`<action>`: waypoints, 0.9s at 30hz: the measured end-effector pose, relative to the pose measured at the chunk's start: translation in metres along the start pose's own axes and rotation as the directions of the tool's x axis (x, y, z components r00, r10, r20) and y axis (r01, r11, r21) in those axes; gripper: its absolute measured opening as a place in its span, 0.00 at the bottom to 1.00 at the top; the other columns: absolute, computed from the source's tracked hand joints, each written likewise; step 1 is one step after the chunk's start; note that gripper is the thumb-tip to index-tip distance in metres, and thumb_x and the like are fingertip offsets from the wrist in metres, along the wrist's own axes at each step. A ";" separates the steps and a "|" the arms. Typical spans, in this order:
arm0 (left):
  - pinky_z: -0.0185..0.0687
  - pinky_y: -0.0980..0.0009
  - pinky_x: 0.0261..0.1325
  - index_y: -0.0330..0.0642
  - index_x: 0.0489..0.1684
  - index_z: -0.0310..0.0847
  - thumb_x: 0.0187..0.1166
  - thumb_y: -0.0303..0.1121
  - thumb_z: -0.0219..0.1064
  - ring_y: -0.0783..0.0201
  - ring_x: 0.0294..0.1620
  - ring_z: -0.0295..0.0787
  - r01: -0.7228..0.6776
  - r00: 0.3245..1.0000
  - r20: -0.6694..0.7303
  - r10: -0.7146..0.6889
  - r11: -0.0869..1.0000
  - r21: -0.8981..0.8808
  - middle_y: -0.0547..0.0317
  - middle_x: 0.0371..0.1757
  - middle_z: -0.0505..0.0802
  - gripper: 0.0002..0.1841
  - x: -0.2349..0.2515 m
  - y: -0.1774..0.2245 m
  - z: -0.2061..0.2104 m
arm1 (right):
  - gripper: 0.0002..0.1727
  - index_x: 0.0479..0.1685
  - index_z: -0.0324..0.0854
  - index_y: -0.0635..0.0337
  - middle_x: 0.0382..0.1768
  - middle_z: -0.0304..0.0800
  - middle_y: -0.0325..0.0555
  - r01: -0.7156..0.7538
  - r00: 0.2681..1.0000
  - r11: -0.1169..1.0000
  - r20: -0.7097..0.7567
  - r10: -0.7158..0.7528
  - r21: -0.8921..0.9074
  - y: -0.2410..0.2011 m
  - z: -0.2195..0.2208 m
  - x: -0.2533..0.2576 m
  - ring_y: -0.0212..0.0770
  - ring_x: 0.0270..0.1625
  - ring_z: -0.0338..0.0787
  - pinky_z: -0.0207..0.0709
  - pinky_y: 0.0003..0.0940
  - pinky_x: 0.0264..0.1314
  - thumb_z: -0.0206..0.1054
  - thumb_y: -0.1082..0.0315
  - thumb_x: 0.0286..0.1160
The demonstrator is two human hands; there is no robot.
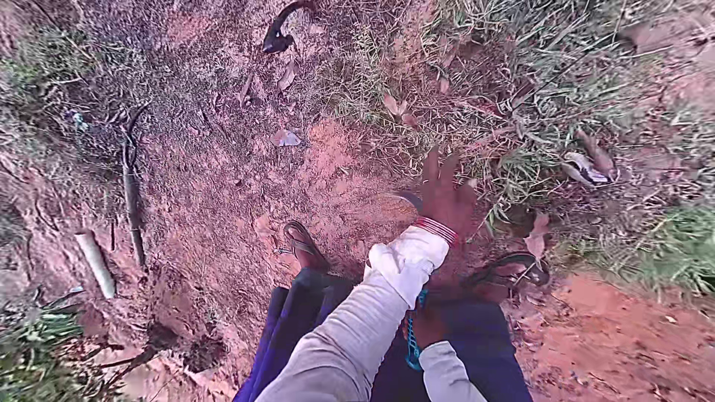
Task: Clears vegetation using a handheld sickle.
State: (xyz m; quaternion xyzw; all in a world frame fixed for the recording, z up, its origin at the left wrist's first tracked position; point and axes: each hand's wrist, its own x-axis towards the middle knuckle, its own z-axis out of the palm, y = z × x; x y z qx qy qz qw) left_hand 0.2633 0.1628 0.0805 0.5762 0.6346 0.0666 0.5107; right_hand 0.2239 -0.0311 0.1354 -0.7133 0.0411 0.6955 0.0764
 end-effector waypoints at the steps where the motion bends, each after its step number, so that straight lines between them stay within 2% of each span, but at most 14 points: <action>1: 0.68 0.42 0.83 0.34 0.77 0.78 0.81 0.26 0.68 0.36 0.89 0.64 -0.015 0.995 -0.100 0.011 0.999 -0.034 0.33 0.92 0.62 0.24 -0.011 -0.006 0.001 | 0.24 0.58 0.75 0.75 0.18 0.79 0.46 -0.027 0.998 0.998 0.048 0.029 -0.049 -0.002 -0.006 0.001 0.38 0.17 0.82 0.82 0.36 0.25 0.51 0.57 0.95; 3: 0.71 0.49 0.82 0.21 0.68 0.80 0.81 0.21 0.61 0.34 0.82 0.72 0.035 0.967 -0.250 -0.049 0.998 -0.059 0.24 0.81 0.75 0.19 -0.033 -0.021 -0.004 | 0.26 0.63 0.74 0.74 0.21 0.81 0.49 -0.058 0.992 0.994 0.108 0.067 -0.088 -0.003 -0.012 0.001 0.41 0.19 0.83 0.82 0.39 0.28 0.50 0.54 0.95; 5: 0.75 0.54 0.79 0.20 0.69 0.77 0.84 0.19 0.58 0.37 0.78 0.78 0.233 0.933 -0.279 -0.227 0.972 -0.012 0.24 0.75 0.80 0.18 -0.049 -0.039 -0.022 | 0.29 0.71 0.70 0.72 0.23 0.82 0.51 -0.058 0.986 0.993 0.151 0.074 -0.107 -0.010 -0.020 0.000 0.43 0.20 0.84 0.83 0.40 0.29 0.50 0.50 0.95; 7: 0.73 0.53 0.81 0.24 0.74 0.75 0.88 0.22 0.57 0.39 0.77 0.80 0.508 0.851 -0.216 -0.479 0.855 0.103 0.27 0.77 0.80 0.18 -0.060 -0.061 -0.046 | 0.31 0.77 0.65 0.70 0.27 0.83 0.52 -0.060 0.977 0.991 0.195 0.082 -0.117 -0.011 -0.028 -0.005 0.44 0.22 0.85 0.83 0.41 0.33 0.49 0.50 0.95; 9: 0.67 0.50 0.86 0.29 0.77 0.75 0.92 0.28 0.57 0.41 0.82 0.77 0.692 0.712 -0.104 -0.695 0.668 0.274 0.32 0.79 0.80 0.19 -0.058 -0.086 -0.070 | 0.28 0.77 0.65 0.71 0.30 0.83 0.51 -0.052 0.980 0.998 0.191 0.057 -0.029 -0.005 -0.026 -0.006 0.41 0.23 0.85 0.83 0.37 0.33 0.50 0.53 0.95; 11: 0.62 0.48 0.89 0.31 0.78 0.75 0.93 0.34 0.57 0.42 0.86 0.73 0.689 0.596 0.008 -0.803 0.516 0.508 0.34 0.81 0.80 0.21 -0.045 -0.103 -0.083 | 0.25 0.75 0.66 0.73 0.40 0.83 0.54 -0.078 0.983 0.992 0.174 0.060 0.099 0.008 -0.018 0.003 0.42 0.31 0.85 0.82 0.37 0.39 0.51 0.57 0.95; 12: 0.62 0.47 0.89 0.31 0.78 0.76 0.93 0.35 0.56 0.42 0.87 0.72 0.637 0.571 0.058 -0.819 0.487 0.597 0.35 0.81 0.80 0.22 -0.034 -0.109 -0.084 | 0.25 0.73 0.68 0.74 0.42 0.82 0.55 -0.092 0.987 0.987 0.142 0.072 0.135 0.017 -0.012 0.008 0.42 0.32 0.84 0.81 0.37 0.40 0.51 0.59 0.95; 14: 0.62 0.47 0.89 0.33 0.81 0.74 0.93 0.34 0.56 0.43 0.87 0.72 0.583 0.603 0.116 -0.789 0.536 0.611 0.37 0.82 0.80 0.22 -0.012 -0.121 -0.082 | 0.23 0.66 0.72 0.75 0.34 0.81 0.53 -0.115 0.993 0.971 0.026 0.112 0.211 0.040 0.002 0.017 0.39 0.24 0.81 0.79 0.35 0.31 0.53 0.59 0.95; 17: 0.69 0.49 0.86 0.35 0.89 0.63 0.84 0.26 0.65 0.42 0.84 0.74 0.568 0.742 0.033 -0.670 0.653 0.501 0.36 0.85 0.75 0.31 0.043 -0.132 -0.056 | 0.22 0.58 0.73 0.75 0.22 0.76 0.45 -0.124 0.976 0.905 -0.116 0.185 0.406 0.056 0.026 0.042 0.34 0.16 0.78 0.78 0.30 0.21 0.49 0.59 0.96; 19: 0.71 0.44 0.83 0.37 0.92 0.54 0.73 0.33 0.77 0.38 0.86 0.70 0.546 0.768 -0.075 -0.636 0.590 0.594 0.35 0.90 0.65 0.46 0.077 -0.137 -0.039 | 0.23 0.52 0.73 0.75 0.19 0.75 0.42 -0.070 0.966 0.881 -0.190 0.178 0.467 0.063 0.034 0.074 0.32 0.15 0.78 0.78 0.30 0.22 0.47 0.58 0.97; 20: 0.65 0.39 0.84 0.36 0.92 0.54 0.70 0.37 0.80 0.35 0.88 0.66 0.528 0.788 -0.107 -0.606 0.577 0.623 0.34 0.91 0.64 0.48 0.090 -0.138 -0.034 | 0.24 0.49 0.73 0.74 0.17 0.75 0.40 -0.032 0.962 0.876 -0.224 0.159 0.482 0.063 0.038 0.091 0.31 0.15 0.78 0.79 0.29 0.21 0.45 0.57 0.97; 23: 0.55 0.37 0.88 0.32 0.91 0.53 0.65 0.44 0.82 0.37 0.92 0.56 0.494 0.812 -0.134 -0.569 0.545 0.678 0.34 0.93 0.58 0.53 0.119 -0.135 -0.028 | 0.28 0.55 0.72 0.76 0.19 0.74 0.39 0.081 0.967 0.879 -0.252 0.046 0.470 0.030 0.043 0.148 0.30 0.17 0.77 0.78 0.27 0.23 0.37 0.56 0.98; 25: 0.54 0.35 0.88 0.34 0.93 0.51 0.64 0.39 0.83 0.37 0.94 0.53 0.485 0.854 -0.173 -0.491 0.631 0.605 0.34 0.95 0.55 0.54 0.118 -0.145 -0.030 | 0.28 0.47 0.74 0.74 0.17 0.73 0.37 0.115 0.973 0.896 -0.230 -0.014 0.429 -0.008 0.054 0.175 0.29 0.16 0.75 0.77 0.26 0.23 0.37 0.56 0.98; 27: 0.49 0.33 0.88 0.33 0.93 0.50 0.66 0.42 0.82 0.34 0.96 0.46 0.449 0.889 -0.175 -0.423 0.731 0.515 0.33 0.95 0.52 0.54 0.110 -0.153 -0.040 | 0.26 0.44 0.73 0.71 0.17 0.70 0.36 0.086 0.988 0.919 -0.152 -0.029 0.384 -0.051 0.060 0.193 0.29 0.15 0.72 0.74 0.25 0.22 0.37 0.57 0.98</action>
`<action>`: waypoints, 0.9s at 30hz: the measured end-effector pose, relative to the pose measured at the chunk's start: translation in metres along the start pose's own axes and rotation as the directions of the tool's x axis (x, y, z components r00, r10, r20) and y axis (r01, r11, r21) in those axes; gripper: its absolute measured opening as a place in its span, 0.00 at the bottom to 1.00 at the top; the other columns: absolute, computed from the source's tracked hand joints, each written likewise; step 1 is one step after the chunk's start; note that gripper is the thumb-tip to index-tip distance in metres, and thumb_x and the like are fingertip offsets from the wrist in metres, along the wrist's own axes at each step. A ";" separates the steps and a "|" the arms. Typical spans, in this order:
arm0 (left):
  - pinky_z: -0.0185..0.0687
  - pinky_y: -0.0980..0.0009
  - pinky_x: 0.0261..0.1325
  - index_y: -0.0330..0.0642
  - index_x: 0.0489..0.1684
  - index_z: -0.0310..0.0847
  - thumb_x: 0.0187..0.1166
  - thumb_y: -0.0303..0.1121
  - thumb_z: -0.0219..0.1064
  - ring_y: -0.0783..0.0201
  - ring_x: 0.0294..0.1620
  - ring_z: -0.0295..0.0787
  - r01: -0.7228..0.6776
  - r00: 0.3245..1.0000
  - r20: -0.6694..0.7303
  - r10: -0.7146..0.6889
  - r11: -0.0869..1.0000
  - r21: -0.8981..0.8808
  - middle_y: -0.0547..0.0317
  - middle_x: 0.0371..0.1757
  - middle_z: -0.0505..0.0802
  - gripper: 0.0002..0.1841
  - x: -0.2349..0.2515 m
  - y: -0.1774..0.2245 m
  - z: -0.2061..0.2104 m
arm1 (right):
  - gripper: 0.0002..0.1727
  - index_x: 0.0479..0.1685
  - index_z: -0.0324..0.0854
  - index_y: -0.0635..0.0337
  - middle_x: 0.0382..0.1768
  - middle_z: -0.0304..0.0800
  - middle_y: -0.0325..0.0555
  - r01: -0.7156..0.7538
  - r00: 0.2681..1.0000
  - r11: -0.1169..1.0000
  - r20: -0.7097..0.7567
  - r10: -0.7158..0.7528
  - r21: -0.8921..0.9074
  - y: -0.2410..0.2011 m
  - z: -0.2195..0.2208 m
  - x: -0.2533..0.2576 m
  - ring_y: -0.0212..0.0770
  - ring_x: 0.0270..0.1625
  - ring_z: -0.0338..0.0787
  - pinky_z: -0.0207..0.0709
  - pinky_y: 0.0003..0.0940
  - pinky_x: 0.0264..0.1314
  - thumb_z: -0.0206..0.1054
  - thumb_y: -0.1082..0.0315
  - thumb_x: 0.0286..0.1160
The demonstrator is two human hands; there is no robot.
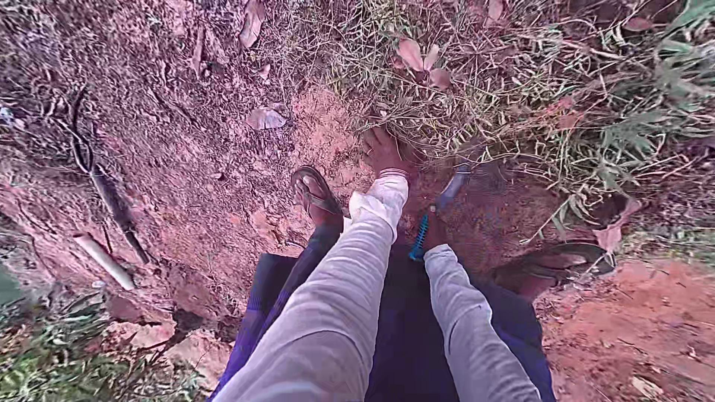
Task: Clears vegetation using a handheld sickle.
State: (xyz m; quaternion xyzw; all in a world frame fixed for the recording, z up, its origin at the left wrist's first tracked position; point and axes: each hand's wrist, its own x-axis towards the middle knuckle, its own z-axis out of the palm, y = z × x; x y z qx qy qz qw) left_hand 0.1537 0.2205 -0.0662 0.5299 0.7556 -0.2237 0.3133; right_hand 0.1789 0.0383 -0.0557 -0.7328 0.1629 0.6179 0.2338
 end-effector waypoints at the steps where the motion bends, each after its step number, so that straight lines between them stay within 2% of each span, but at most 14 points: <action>1: 0.47 0.33 0.88 0.34 0.94 0.50 0.66 0.44 0.83 0.33 0.96 0.43 -0.014 1.000 0.007 0.014 1.000 -0.026 0.32 0.95 0.51 0.55 -0.004 -0.010 0.000 | 0.25 0.45 0.72 0.70 0.16 0.68 0.37 -0.033 0.999 0.999 0.033 0.033 -0.022 -0.008 0.006 0.005 0.30 0.14 0.71 0.74 0.27 0.21 0.38 0.56 0.98; 5: 0.29 0.33 0.93 0.34 0.96 0.44 0.61 0.52 0.85 0.34 0.98 0.34 -0.016 0.997 0.070 0.018 1.000 -0.027 0.30 0.96 0.47 0.63 -0.003 -0.028 0.009 | 0.24 0.37 0.69 0.61 0.10 0.67 0.34 -0.116 0.986 0.988 0.106 0.127 -0.104 -0.022 -0.005 0.013 0.32 0.08 0.70 0.73 0.28 0.14 0.40 0.52 0.98; 7: 0.29 0.34 0.93 0.33 0.95 0.43 0.66 0.47 0.82 0.34 0.97 0.39 0.005 0.994 0.111 -0.006 1.000 0.008 0.29 0.95 0.50 0.59 0.000 -0.015 0.007 | 0.24 0.43 0.71 0.65 0.16 0.70 0.39 -0.046 0.987 0.940 0.131 0.095 -0.338 -0.037 -0.007 0.022 0.34 0.13 0.73 0.75 0.29 0.19 0.41 0.54 0.98; 8: 0.32 0.34 0.92 0.31 0.94 0.44 0.69 0.46 0.80 0.33 0.97 0.40 0.013 0.994 0.107 -0.016 1.000 0.025 0.28 0.94 0.51 0.56 0.002 -0.007 0.010 | 0.25 0.51 0.75 0.71 0.26 0.77 0.47 0.048 0.983 0.855 0.178 0.052 -0.517 -0.049 -0.004 0.029 0.38 0.23 0.80 0.80 0.32 0.31 0.42 0.56 0.98; 10: 0.34 0.34 0.92 0.28 0.95 0.42 0.71 0.48 0.75 0.33 0.96 0.41 0.024 1.000 0.002 -0.024 0.994 0.109 0.27 0.94 0.51 0.56 0.015 0.000 0.033 | 0.24 0.67 0.76 0.79 0.58 0.86 0.71 0.260 0.949 0.617 0.316 -0.020 -0.743 -0.073 0.015 0.046 0.59 0.61 0.87 0.74 0.54 0.70 0.53 0.62 0.94; 12: 0.29 0.36 0.94 0.31 0.96 0.41 0.67 0.52 0.73 0.37 0.97 0.42 0.048 0.995 -0.096 -0.031 0.983 0.178 0.31 0.96 0.51 0.58 0.033 0.004 0.051 | 0.22 0.67 0.80 0.74 0.61 0.87 0.72 0.431 0.902 0.467 0.347 -0.258 -0.772 -0.074 0.040 0.042 0.65 0.66 0.87 0.76 0.59 0.72 0.62 0.63 0.86; 14: 0.37 0.38 0.94 0.34 0.95 0.44 0.60 0.52 0.76 0.40 0.96 0.48 0.044 0.986 -0.168 -0.010 0.979 0.198 0.35 0.95 0.55 0.60 0.058 0.018 0.045 | 0.25 0.84 0.66 0.65 0.79 0.76 0.61 0.239 0.940 0.437 0.319 0.120 -0.867 -0.144 0.054 -0.007 0.54 0.81 0.77 0.67 0.50 0.83 0.52 0.62 0.94; 15: 0.41 0.40 0.93 0.34 0.95 0.44 0.58 0.50 0.79 0.41 0.96 0.50 0.030 0.987 -0.162 0.002 0.980 0.195 0.36 0.95 0.56 0.61 0.063 0.020 0.040 | 0.27 0.90 0.58 0.62 0.85 0.69 0.58 0.106 0.896 0.438 0.278 0.348 -0.892 -0.160 0.056 -0.022 0.51 0.86 0.71 0.61 0.48 0.87 0.46 0.62 0.97; 16: 0.49 0.39 0.91 0.33 0.95 0.47 0.57 0.46 0.81 0.40 0.94 0.56 0.001 0.986 -0.162 0.033 0.978 0.210 0.35 0.93 0.60 0.60 0.069 0.019 0.034 | 0.25 0.80 0.71 0.70 0.69 0.84 0.65 0.108 0.944 0.552 0.259 0.203 -0.827 -0.128 0.056 -0.022 0.54 0.68 0.86 0.75 0.49 0.73 0.48 0.61 0.96; 17: 0.57 0.39 0.88 0.33 0.94 0.49 0.61 0.41 0.80 0.39 0.92 0.60 -0.040 0.987 -0.143 0.076 0.969 0.243 0.35 0.93 0.63 0.56 0.072 0.018 0.026 | 0.26 0.67 0.78 0.73 0.45 0.89 0.63 0.119 0.971 0.681 0.228 0.073 -0.722 -0.094 0.058 -0.017 0.49 0.41 0.89 0.82 0.43 0.49 0.47 0.57 0.97; 19: 0.66 0.41 0.83 0.32 0.87 0.62 0.69 0.28 0.73 0.36 0.88 0.67 -0.171 0.966 -0.138 0.219 0.939 0.298 0.33 0.88 0.70 0.40 0.077 0.024 0.002 | 0.29 0.57 0.75 0.70 0.23 0.76 0.45 0.018 0.965 0.856 0.234 0.121 -0.516 -0.081 0.066 -0.013 0.35 0.18 0.79 0.79 0.30 0.26 0.42 0.49 0.97; 22: 0.54 0.41 0.90 0.32 0.90 0.58 0.84 0.21 0.58 0.33 0.93 0.55 -0.323 0.947 0.108 0.304 0.881 0.346 0.31 0.91 0.63 0.31 0.064 0.033 -0.032 | 0.29 0.51 0.73 0.67 0.21 0.74 0.42 -0.155 0.932 0.909 0.248 0.265 -0.388 -0.094 0.073 -0.038 0.35 0.16 0.77 0.78 0.30 0.23 0.41 0.46 0.96; 26: 0.61 0.35 0.84 0.32 0.86 0.64 0.81 0.18 0.61 0.29 0.88 0.62 -0.460 0.887 0.203 0.415 0.761 0.457 0.26 0.83 0.73 0.30 0.080 0.041 -0.048 | 0.29 0.65 0.72 0.67 0.27 0.77 0.46 -0.186 0.901 0.870 0.275 0.336 -0.456 -0.080 0.070 -0.098 0.39 0.22 0.81 0.80 0.34 0.29 0.45 0.46 0.95; 27: 0.62 0.35 0.83 0.34 0.87 0.63 0.79 0.20 0.64 0.29 0.88 0.63 -0.484 0.875 0.244 0.419 0.731 0.481 0.27 0.83 0.74 0.32 0.083 0.041 -0.052 | 0.28 0.62 0.73 0.68 0.25 0.75 0.44 -0.204 0.899 0.877 0.272 0.344 -0.435 -0.062 0.062 -0.114 0.38 0.20 0.79 0.78 0.33 0.28 0.46 0.47 0.95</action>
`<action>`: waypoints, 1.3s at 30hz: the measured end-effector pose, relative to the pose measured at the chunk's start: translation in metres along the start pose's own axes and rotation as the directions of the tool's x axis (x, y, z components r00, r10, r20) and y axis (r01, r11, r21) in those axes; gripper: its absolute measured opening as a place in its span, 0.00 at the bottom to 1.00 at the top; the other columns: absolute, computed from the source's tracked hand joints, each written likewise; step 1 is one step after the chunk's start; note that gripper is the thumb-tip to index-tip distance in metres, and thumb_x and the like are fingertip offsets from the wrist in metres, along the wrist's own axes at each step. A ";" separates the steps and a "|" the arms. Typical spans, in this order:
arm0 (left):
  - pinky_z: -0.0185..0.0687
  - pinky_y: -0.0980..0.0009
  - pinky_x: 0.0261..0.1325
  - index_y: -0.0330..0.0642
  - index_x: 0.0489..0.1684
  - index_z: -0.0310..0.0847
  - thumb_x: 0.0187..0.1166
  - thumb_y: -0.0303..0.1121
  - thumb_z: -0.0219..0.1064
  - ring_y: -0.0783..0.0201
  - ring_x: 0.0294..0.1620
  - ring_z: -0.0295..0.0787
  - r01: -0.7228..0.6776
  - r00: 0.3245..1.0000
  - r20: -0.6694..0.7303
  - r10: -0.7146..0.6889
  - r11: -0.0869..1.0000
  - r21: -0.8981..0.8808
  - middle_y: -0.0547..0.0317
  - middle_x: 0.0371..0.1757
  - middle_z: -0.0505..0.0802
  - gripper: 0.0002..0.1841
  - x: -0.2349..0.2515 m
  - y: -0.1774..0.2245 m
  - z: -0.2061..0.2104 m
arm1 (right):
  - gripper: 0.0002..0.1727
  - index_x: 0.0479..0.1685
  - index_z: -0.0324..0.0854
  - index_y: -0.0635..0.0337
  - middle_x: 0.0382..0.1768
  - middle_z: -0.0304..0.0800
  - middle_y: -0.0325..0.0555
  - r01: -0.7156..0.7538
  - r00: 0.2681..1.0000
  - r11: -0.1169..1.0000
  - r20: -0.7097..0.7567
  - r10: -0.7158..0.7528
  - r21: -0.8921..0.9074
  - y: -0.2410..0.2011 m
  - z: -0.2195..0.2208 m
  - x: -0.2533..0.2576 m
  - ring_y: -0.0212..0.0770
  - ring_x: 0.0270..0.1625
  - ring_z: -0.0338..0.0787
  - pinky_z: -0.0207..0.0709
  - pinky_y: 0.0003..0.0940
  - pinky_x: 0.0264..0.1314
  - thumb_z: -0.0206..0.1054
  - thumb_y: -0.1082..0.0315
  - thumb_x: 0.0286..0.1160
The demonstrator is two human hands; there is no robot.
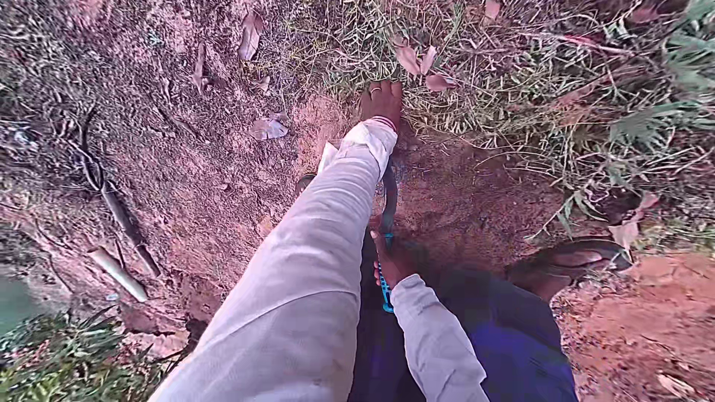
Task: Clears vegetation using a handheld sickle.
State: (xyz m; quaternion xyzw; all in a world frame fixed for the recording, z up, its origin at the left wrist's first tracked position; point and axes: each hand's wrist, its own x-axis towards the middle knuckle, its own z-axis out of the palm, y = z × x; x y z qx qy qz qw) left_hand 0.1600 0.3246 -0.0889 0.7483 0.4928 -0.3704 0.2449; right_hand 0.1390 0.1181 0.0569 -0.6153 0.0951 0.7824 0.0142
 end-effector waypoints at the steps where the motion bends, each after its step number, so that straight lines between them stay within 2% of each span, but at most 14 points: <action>1: 0.64 0.33 0.81 0.35 0.88 0.62 0.76 0.21 0.69 0.28 0.87 0.64 -0.022 0.998 0.051 0.020 0.999 0.027 0.28 0.83 0.73 0.36 0.001 -0.003 -0.006 | 0.26 0.54 0.73 0.69 0.21 0.73 0.42 -0.002 1.000 0.998 -0.030 0.004 0.065 0.023 0.004 -0.008 0.36 0.17 0.77 0.77 0.31 0.24 0.47 0.49 0.95; 4: 0.63 0.29 0.80 0.30 0.88 0.62 0.80 0.29 0.70 0.27 0.86 0.66 -0.044 0.966 0.257 0.022 0.996 0.080 0.25 0.84 0.72 0.35 -0.005 -0.004 -0.038 | 0.26 0.42 0.71 0.66 0.15 0.71 0.38 0.006 0.984 0.963 -0.171 0.041 0.271 0.063 -0.008 -0.023 0.32 0.12 0.76 0.78 0.28 0.19 0.45 0.49 0.95; 7: 0.60 0.33 0.83 0.21 0.79 0.68 0.84 0.31 0.68 0.29 0.83 0.71 -0.140 0.926 0.372 0.065 0.974 0.179 0.22 0.79 0.76 0.29 -0.029 0.010 -0.089 | 0.26 0.44 0.72 0.67 0.15 0.71 0.37 0.058 0.966 0.960 -0.258 0.015 0.273 0.068 -0.039 -0.041 0.32 0.13 0.77 0.79 0.28 0.19 0.44 0.50 0.96; 9: 0.51 0.46 0.90 0.21 0.84 0.60 0.88 0.29 0.63 0.36 0.89 0.63 -0.088 0.932 0.361 0.035 0.987 0.132 0.27 0.86 0.71 0.29 -0.069 0.031 -0.146 | 0.25 0.45 0.72 0.67 0.15 0.72 0.37 0.104 0.958 0.964 -0.283 -0.031 0.245 0.077 -0.055 -0.062 0.31 0.13 0.78 0.80 0.28 0.19 0.45 0.52 0.96; 11: 0.58 0.46 0.89 0.22 0.87 0.54 0.85 0.30 0.66 0.36 0.88 0.67 0.046 0.981 0.193 -0.032 0.997 -0.066 0.28 0.85 0.72 0.35 -0.091 0.041 -0.173 | 0.22 0.42 0.71 0.65 0.13 0.72 0.34 0.173 0.944 0.950 -0.319 -0.085 0.259 0.094 -0.065 -0.085 0.29 0.11 0.77 0.79 0.27 0.16 0.46 0.54 0.96; 13: 0.68 0.43 0.84 0.29 0.91 0.52 0.79 0.35 0.73 0.39 0.82 0.77 0.117 0.993 0.010 -0.122 0.925 -0.361 0.31 0.78 0.81 0.43 -0.086 0.032 -0.148 | 0.21 0.39 0.70 0.62 0.12 0.73 0.32 0.243 0.930 0.918 -0.344 -0.128 0.315 0.113 -0.068 -0.100 0.27 0.10 0.77 0.79 0.24 0.14 0.45 0.56 0.96; 16: 0.72 0.40 0.81 0.33 0.93 0.47 0.73 0.35 0.79 0.35 0.77 0.81 0.244 0.963 0.064 -0.263 0.744 -0.622 0.28 0.74 0.83 0.50 -0.084 0.038 -0.065 | 0.23 0.32 0.71 0.61 0.10 0.74 0.33 0.294 0.915 0.860 -0.384 -0.127 0.417 0.129 -0.068 -0.097 0.28 0.09 0.77 0.78 0.25 0.12 0.45 0.55 0.96; 21: 0.74 0.38 0.79 0.33 0.93 0.50 0.69 0.30 0.79 0.32 0.81 0.76 0.407 0.912 0.114 -0.395 0.833 -0.374 0.29 0.86 0.72 0.49 -0.062 0.048 0.034 | 0.22 0.38 0.71 0.65 0.12 0.72 0.37 0.167 0.945 0.890 -0.327 -0.022 0.424 0.138 -0.082 -0.077 0.31 0.10 0.76 0.79 0.28 0.15 0.47 0.55 0.96; 26: 0.73 0.40 0.81 0.41 0.93 0.57 0.80 0.33 0.69 0.37 0.80 0.78 0.466 0.865 0.086 -0.495 0.726 -0.506 0.32 0.78 0.82 0.38 -0.046 0.050 0.011 | 0.22 0.36 0.72 0.64 0.11 0.72 0.36 0.160 0.955 0.885 -0.297 -0.026 0.436 0.145 -0.085 -0.078 0.30 0.09 0.76 0.78 0.26 0.15 0.49 0.56 0.96; 30: 0.72 0.44 0.82 0.30 0.84 0.66 0.78 0.31 0.72 0.40 0.80 0.78 0.322 0.875 -0.035 -0.482 0.636 -0.701 0.30 0.75 0.83 0.34 -0.050 0.061 -0.047 | 0.22 0.40 0.72 0.66 0.12 0.71 0.37 0.139 0.963 0.894 -0.269 -0.022 0.425 0.138 -0.089 -0.079 0.30 0.10 0.76 0.78 0.27 0.16 0.49 0.55 0.96; 33: 0.80 0.56 0.72 0.27 0.75 0.72 0.75 0.25 0.73 0.52 0.68 0.86 0.018 0.891 -0.220 -0.397 0.514 -0.857 0.36 0.66 0.88 0.28 -0.053 0.100 -0.098 | 0.23 0.39 0.72 0.66 0.12 0.71 0.37 0.129 0.962 0.898 -0.271 -0.011 0.420 0.133 -0.094 -0.079 0.31 0.10 0.76 0.78 0.28 0.16 0.49 0.53 0.95; 36: 0.79 0.65 0.72 0.26 0.85 0.60 0.70 0.21 0.77 0.55 0.69 0.84 -0.273 0.920 -0.359 -0.160 0.397 -0.877 0.34 0.70 0.85 0.41 -0.068 0.173 -0.140 | 0.24 0.38 0.72 0.65 0.11 0.71 0.36 0.155 0.957 0.885 -0.290 -0.024 0.439 0.136 -0.097 -0.075 0.31 0.09 0.76 0.79 0.29 0.15 0.49 0.52 0.95; 38: 0.77 0.59 0.78 0.29 0.88 0.56 0.74 0.27 0.76 0.51 0.76 0.83 -0.257 0.954 -0.297 0.038 0.614 -0.746 0.35 0.77 0.83 0.41 -0.077 0.223 -0.140 | 0.21 0.38 0.71 0.67 0.10 0.70 0.35 0.323 0.906 0.853 -0.396 -0.153 0.409 0.134 -0.096 -0.080 0.27 0.08 0.74 0.75 0.24 0.13 0.49 0.57 0.96; 39: 0.77 0.52 0.78 0.31 0.90 0.53 0.74 0.29 0.76 0.48 0.80 0.80 -0.218 0.972 -0.208 0.108 0.746 -0.629 0.36 0.82 0.78 0.44 -0.077 0.248 -0.129 | 0.20 0.36 0.70 0.71 0.09 0.68 0.35 0.466 0.820 0.820 -0.510 -0.260 0.331 0.118 -0.097 -0.095 0.23 0.07 0.71 0.70 0.19 0.10 0.50 0.63 0.96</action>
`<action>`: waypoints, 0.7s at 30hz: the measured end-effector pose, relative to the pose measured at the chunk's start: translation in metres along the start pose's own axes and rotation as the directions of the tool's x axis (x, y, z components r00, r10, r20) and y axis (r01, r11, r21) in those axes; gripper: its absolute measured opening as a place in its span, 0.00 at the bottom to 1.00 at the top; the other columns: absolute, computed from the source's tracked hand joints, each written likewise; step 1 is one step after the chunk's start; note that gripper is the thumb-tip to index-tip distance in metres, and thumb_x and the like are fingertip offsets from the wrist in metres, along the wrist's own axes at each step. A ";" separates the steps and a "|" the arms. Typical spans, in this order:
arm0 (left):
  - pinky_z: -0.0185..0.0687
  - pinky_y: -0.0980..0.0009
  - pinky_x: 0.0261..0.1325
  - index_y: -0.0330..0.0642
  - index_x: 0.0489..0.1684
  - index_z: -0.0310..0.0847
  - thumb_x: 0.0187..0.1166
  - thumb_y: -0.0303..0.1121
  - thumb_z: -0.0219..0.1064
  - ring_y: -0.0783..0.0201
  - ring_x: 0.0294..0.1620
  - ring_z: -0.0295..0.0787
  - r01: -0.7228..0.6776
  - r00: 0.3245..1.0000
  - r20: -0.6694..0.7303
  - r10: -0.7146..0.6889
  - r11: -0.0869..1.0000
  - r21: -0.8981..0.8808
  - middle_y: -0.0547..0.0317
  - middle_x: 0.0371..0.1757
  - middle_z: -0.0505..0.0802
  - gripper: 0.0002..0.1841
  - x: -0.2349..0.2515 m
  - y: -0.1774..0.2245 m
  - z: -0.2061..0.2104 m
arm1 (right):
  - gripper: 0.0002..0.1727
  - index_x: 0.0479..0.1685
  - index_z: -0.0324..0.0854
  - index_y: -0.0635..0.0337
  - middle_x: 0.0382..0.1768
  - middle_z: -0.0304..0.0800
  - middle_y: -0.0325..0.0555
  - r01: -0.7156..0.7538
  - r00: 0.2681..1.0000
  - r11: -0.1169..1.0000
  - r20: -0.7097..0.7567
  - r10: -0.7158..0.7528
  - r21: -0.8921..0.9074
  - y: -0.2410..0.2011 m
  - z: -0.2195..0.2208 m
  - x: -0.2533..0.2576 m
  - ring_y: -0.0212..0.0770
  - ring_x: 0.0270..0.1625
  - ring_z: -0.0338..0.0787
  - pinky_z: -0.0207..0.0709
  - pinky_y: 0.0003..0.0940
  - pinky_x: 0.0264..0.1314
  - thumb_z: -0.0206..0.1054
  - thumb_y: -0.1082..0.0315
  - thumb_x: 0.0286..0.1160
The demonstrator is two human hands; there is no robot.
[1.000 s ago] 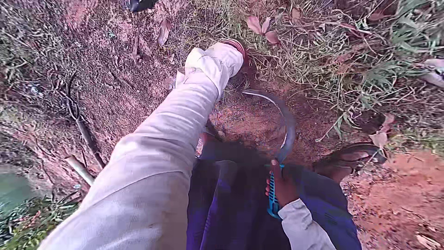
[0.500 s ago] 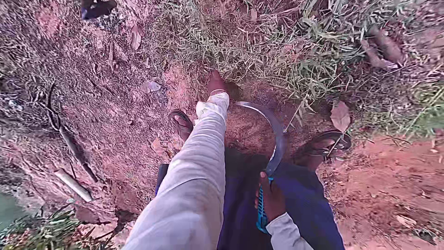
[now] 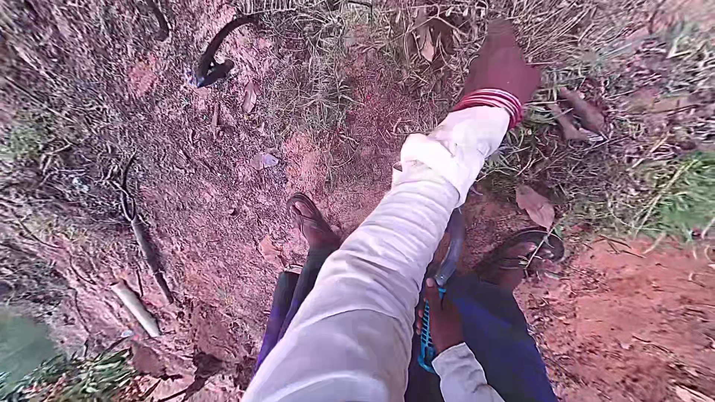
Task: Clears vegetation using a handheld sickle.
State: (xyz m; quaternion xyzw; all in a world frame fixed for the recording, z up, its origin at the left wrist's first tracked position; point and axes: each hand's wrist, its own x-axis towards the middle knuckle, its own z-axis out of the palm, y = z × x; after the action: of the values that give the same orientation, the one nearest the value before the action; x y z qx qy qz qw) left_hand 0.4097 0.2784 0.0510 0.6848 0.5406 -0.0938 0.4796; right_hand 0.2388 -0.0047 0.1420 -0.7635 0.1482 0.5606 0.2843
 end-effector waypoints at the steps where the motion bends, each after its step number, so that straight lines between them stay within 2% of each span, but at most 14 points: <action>1: 0.75 0.45 0.79 0.37 0.92 0.53 0.70 0.30 0.79 0.45 0.84 0.73 0.013 0.997 0.077 -0.024 0.990 0.142 0.40 0.88 0.71 0.48 0.003 0.006 0.030 | 0.18 0.34 0.68 0.78 0.08 0.65 0.38 0.101 0.992 0.990 -0.059 -0.107 -0.097 -0.049 0.004 -0.011 0.20 0.07 0.66 0.64 0.12 0.11 0.49 0.71 0.94; 2: 0.65 0.37 0.83 0.43 0.95 0.50 0.67 0.30 0.81 0.43 0.92 0.61 0.023 0.990 0.130 -0.055 0.971 0.236 0.43 0.94 0.62 0.52 0.005 0.008 0.060 | 0.17 0.44 0.69 0.83 0.18 0.71 0.51 -0.164 0.979 0.893 0.044 0.201 -0.420 -0.147 -0.002 -0.027 0.27 0.16 0.72 0.70 0.15 0.26 0.44 0.73 0.95; 3: 0.55 0.32 0.86 0.47 0.98 0.47 0.68 0.31 0.81 0.42 0.96 0.51 0.027 0.984 0.162 -0.075 0.959 0.282 0.45 0.97 0.54 0.54 0.002 0.008 0.084 | 0.18 0.60 0.70 0.90 0.36 0.80 0.65 -0.332 0.884 0.746 0.085 0.459 -0.577 -0.224 -0.004 -0.037 0.33 0.31 0.77 0.70 0.18 0.42 0.42 0.76 0.94; 5: 0.47 0.31 0.89 0.49 0.99 0.44 0.72 0.41 0.80 0.42 0.97 0.45 0.020 0.974 0.211 -0.084 0.958 0.288 0.47 0.99 0.48 0.54 -0.012 0.015 0.090 | 0.22 0.76 0.64 0.88 0.71 0.78 0.76 -0.419 0.750 0.574 0.088 0.655 -0.703 -0.285 -0.002 -0.039 0.40 0.63 0.82 0.66 0.21 0.68 0.45 0.80 0.91; 6: 0.51 0.33 0.88 0.48 0.98 0.45 0.71 0.46 0.81 0.41 0.96 0.50 0.011 0.970 0.231 -0.071 0.967 0.254 0.47 0.98 0.51 0.55 -0.022 0.019 0.077 | 0.22 0.77 0.63 0.88 0.73 0.75 0.77 -0.423 0.741 0.574 0.098 0.665 -0.701 -0.283 -0.002 -0.037 0.42 0.65 0.81 0.65 0.21 0.70 0.45 0.80 0.91; 8: 0.73 0.42 0.79 0.46 0.95 0.54 0.77 0.41 0.77 0.43 0.84 0.74 -0.074 0.982 0.183 0.051 0.990 0.121 0.45 0.94 0.63 0.45 -0.048 0.010 0.036 | 0.19 0.67 0.67 0.90 0.48 0.81 0.71 -0.377 0.832 0.705 0.114 0.542 -0.601 -0.224 -0.006 -0.030 0.36 0.39 0.79 0.70 0.19 0.49 0.42 0.77 0.93; 9: 0.81 0.49 0.71 0.44 0.90 0.66 0.82 0.36 0.72 0.47 0.75 0.84 -0.142 0.988 0.060 0.142 0.990 -0.005 0.45 0.89 0.73 0.35 -0.065 -0.005 0.021 | 0.17 0.52 0.69 0.85 0.27 0.75 0.59 -0.267 0.936 0.836 0.077 0.343 -0.480 -0.151 -0.005 -0.023 0.31 0.23 0.75 0.71 0.17 0.32 0.43 0.74 0.94; 10: 0.85 0.55 0.66 0.37 0.78 0.79 0.84 0.30 0.69 0.51 0.67 0.90 -0.221 0.970 -0.137 0.200 0.962 -0.161 0.42 0.79 0.83 0.24 -0.080 -0.029 0.016 | 0.18 0.39 0.70 0.82 0.11 0.67 0.46 -0.051 0.999 0.980 -0.026 0.047 -0.195 -0.055 0.001 -0.012 0.25 0.09 0.69 0.66 0.16 0.14 0.49 0.71 0.93; 12: 0.89 0.66 0.51 0.27 0.56 0.88 0.84 0.24 0.64 0.58 0.48 0.92 -0.274 0.897 -0.429 0.108 0.897 -0.347 0.39 0.57 0.92 0.11 -0.101 -0.085 0.016 | 0.22 0.44 0.72 0.70 0.12 0.71 0.38 -0.212 0.974 0.974 0.063 0.217 -0.077 0.018 0.000 0.012 0.30 0.09 0.74 0.76 0.27 0.14 0.50 0.56 0.96; 13: 0.88 0.66 0.49 0.26 0.54 0.87 0.85 0.24 0.63 0.58 0.45 0.90 -0.141 0.902 -0.428 -0.052 0.903 -0.406 0.39 0.54 0.91 0.11 -0.110 -0.114 0.014 | 0.24 0.46 0.73 0.69 0.13 0.72 0.38 -0.279 0.953 0.954 0.091 0.289 -0.108 0.024 -0.002 0.019 0.32 0.11 0.76 0.79 0.30 0.16 0.49 0.53 0.96; 15: 0.85 0.56 0.62 0.27 0.66 0.81 0.87 0.26 0.64 0.48 0.57 0.90 0.288 0.852 -0.294 -0.433 0.858 -0.426 0.34 0.64 0.89 0.15 -0.117 -0.179 0.008 | 0.25 0.43 0.73 0.68 0.14 0.73 0.39 -0.305 0.944 0.943 0.086 0.317 -0.133 0.024 -0.002 0.025 0.34 0.11 0.77 0.79 0.31 0.17 0.46 0.52 0.96; 17: 0.73 0.51 0.81 0.32 0.82 0.70 0.85 0.27 0.67 0.41 0.79 0.79 0.601 0.706 -0.227 -0.671 0.738 -0.307 0.32 0.82 0.77 0.26 -0.113 -0.248 0.003 | 0.24 0.41 0.72 0.67 0.12 0.72 0.37 -0.253 0.963 0.963 0.072 0.260 -0.096 0.030 0.001 0.028 0.32 0.10 0.77 0.79 0.29 0.15 0.44 0.54 0.97; 19: 0.63 0.49 0.89 0.34 0.92 0.54 0.82 0.35 0.72 0.39 0.90 0.64 0.744 0.596 -0.247 -0.764 0.641 -0.186 0.32 0.93 0.60 0.40 -0.108 -0.301 -0.002 | 0.22 0.39 0.72 0.67 0.12 0.73 0.35 -0.175 0.981 0.983 0.074 0.179 -0.064 0.042 0.009 0.036 0.29 0.10 0.77 0.79 0.26 0.15 0.44 0.57 0.97; 21: 0.55 0.46 0.92 0.36 0.95 0.44 0.80 0.44 0.74 0.40 0.96 0.51 0.775 0.557 -0.321 -0.766 0.618 -0.130 0.35 0.97 0.50 0.49 -0.105 -0.332 -0.005 | 0.21 0.42 0.72 0.70 0.13 0.74 0.35 -0.074 0.993 0.992 0.089 0.083 -0.105 0.055 0.024 0.058 0.27 0.11 0.77 0.79 0.24 0.17 0.44 0.60 0.97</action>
State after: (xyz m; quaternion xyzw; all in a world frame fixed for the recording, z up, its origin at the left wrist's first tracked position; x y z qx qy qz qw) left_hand 0.0904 0.1992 -0.0634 0.3908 0.8589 -0.1793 0.2781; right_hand 0.2092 -0.0287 0.0678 -0.7434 0.1360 0.6133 0.2294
